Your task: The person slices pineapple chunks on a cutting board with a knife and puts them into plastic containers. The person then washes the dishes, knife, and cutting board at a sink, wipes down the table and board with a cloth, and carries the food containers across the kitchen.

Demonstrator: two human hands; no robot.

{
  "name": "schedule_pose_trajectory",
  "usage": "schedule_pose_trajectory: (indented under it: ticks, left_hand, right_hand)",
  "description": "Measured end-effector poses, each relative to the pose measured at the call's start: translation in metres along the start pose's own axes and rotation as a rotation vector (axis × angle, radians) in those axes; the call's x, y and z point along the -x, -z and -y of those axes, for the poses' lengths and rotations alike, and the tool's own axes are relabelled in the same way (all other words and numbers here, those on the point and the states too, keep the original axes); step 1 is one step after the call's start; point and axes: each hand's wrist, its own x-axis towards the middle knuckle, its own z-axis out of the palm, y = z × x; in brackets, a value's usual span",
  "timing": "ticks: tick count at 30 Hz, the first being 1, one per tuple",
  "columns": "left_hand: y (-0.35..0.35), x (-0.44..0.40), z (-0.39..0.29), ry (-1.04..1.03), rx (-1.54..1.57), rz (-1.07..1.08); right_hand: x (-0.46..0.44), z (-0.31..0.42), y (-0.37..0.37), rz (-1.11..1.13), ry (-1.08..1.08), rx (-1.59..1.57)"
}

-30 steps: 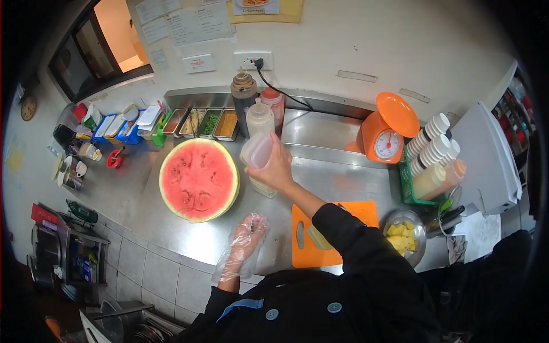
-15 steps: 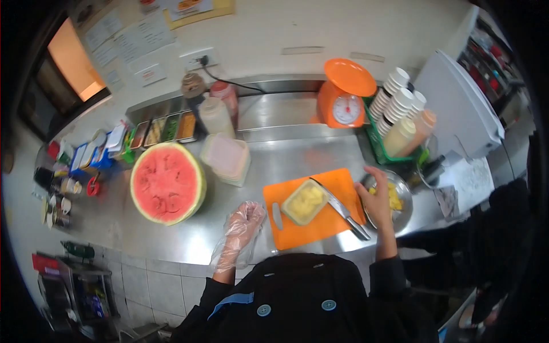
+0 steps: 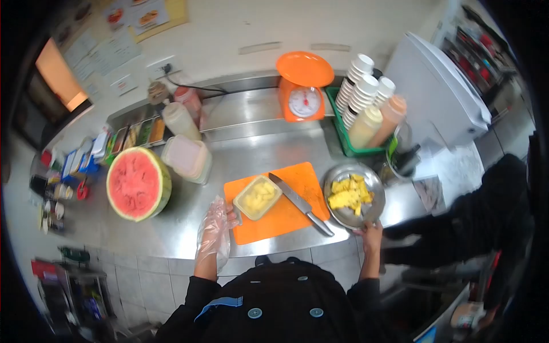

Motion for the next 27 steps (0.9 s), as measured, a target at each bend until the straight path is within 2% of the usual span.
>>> schedule_pose_trajectory:
  ticks: [3,5,7,9,11,12,13,14,16,18,19,20,21,22,23,24,25,27]
  left_hand:
    - [0.013,0.031,0.002,-0.009,0.072,-0.156]
    - [0.024,0.054,0.009,-0.029,0.059,-0.252]
    - [0.036,0.078,0.013,-0.031,0.033,-0.357]
    - [0.047,0.103,0.017,-0.017,-0.259,-0.446]
    - [0.093,0.105,0.062,0.006,-0.319,-0.529]
    - [0.121,0.108,0.086,-0.112,-0.612,-0.626]
    - [0.143,0.118,0.102,-0.222,-0.908,-0.717]
    - [0.158,0.133,0.109,-0.217,-0.887,-0.75]
    - [0.193,0.163,0.122,-0.005,-0.974,-0.827]
    - [0.267,0.192,0.215,0.128,-0.916,-0.873]
    - [0.304,0.22,0.272,-0.12,-1.466,-0.643]
    - [0.322,0.251,0.319,-0.252,-1.57,-0.686]
    - [0.353,0.275,0.365,0.298,-1.337,-0.553]
    - [0.325,0.314,0.316,0.37,-1.334,-0.382]
    - [0.348,0.338,0.368,0.319,-1.287,-0.399]
    - [0.369,0.361,0.41,0.267,-1.241,-0.413]
    - [0.378,0.391,0.398,0.295,-1.222,-0.439]
    - [0.389,0.437,0.382,0.238,-0.952,-0.481]
  right_hand:
    - [0.001,0.023,0.006,0.117,0.055,-0.063]
    - [0.013,0.05,0.016,0.181,-0.021,0.042]
    - [0.013,0.063,0.027,0.277,0.037,0.177]
    - [0.022,0.076,0.031,0.236,0.049,0.215]
    - [0.027,0.108,0.007,0.415,0.027,0.312]
    - [0.034,0.116,-0.014,0.472,0.144,0.203]
    - [0.049,0.138,-0.043,0.635,0.143,0.207]
    - [0.057,0.145,-0.065,0.682,0.171,0.191]
    - [0.077,0.148,-0.113,0.827,0.215,0.144]
    - [0.104,0.135,-0.159,0.883,0.233,0.116]
    - [0.122,0.126,-0.184,0.9,0.244,0.078]
    - [0.152,0.121,-0.211,0.929,0.18,0.045]
    - [0.18,0.11,-0.238,0.951,0.179,0.039]
    - [0.209,0.098,-0.263,1.066,0.09,-0.013]
    - [0.24,0.082,-0.287,1.183,-0.006,-0.071]
    - [0.27,0.06,-0.309,1.134,-0.074,-0.102]
    - [0.294,0.038,-0.328,1.162,-0.099,-0.089]
    - [0.341,-0.001,-0.372,1.4,-0.276,-0.052]
